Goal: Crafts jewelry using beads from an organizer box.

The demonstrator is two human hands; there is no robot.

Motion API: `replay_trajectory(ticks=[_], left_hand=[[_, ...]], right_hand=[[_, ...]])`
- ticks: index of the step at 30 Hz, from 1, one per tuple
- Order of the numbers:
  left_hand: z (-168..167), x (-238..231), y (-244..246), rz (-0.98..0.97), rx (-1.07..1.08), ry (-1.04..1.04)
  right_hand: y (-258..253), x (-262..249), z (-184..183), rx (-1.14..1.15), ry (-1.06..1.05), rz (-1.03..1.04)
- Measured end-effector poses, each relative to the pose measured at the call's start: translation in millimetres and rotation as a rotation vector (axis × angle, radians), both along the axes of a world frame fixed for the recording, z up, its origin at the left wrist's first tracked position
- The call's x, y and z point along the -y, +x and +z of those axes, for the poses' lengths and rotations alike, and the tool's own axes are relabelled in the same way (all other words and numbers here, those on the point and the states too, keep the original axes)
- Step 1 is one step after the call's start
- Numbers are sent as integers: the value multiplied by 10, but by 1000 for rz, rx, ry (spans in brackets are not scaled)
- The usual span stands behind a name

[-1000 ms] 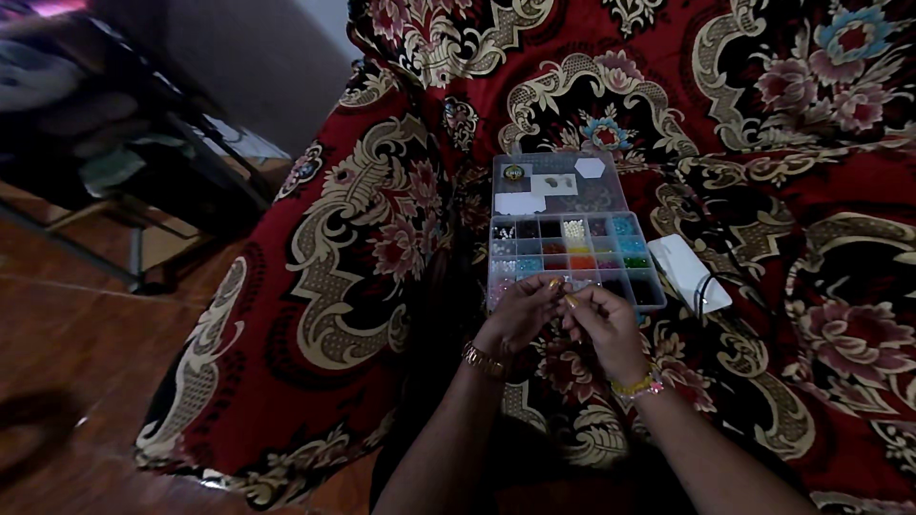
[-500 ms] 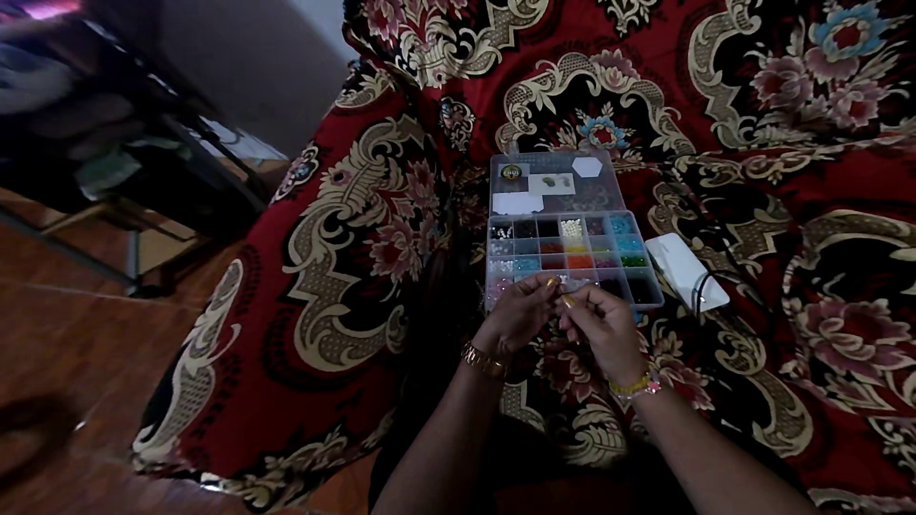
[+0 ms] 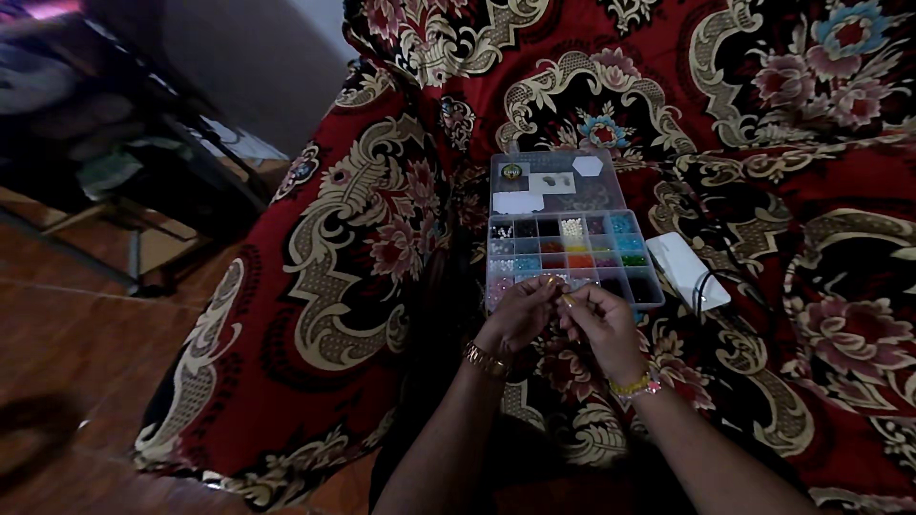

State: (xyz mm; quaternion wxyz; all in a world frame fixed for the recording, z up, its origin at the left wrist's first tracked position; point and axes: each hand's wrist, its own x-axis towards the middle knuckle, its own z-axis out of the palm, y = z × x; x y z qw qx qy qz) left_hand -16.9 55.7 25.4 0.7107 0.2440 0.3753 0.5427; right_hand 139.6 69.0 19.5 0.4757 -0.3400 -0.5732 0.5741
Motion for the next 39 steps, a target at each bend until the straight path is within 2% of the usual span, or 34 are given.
replay_trajectory(ticks=[39], left_hand=[[31,-21,-59,-40,-62,50]], right_hand=[[12,-2,-13,-30,12,-5]])
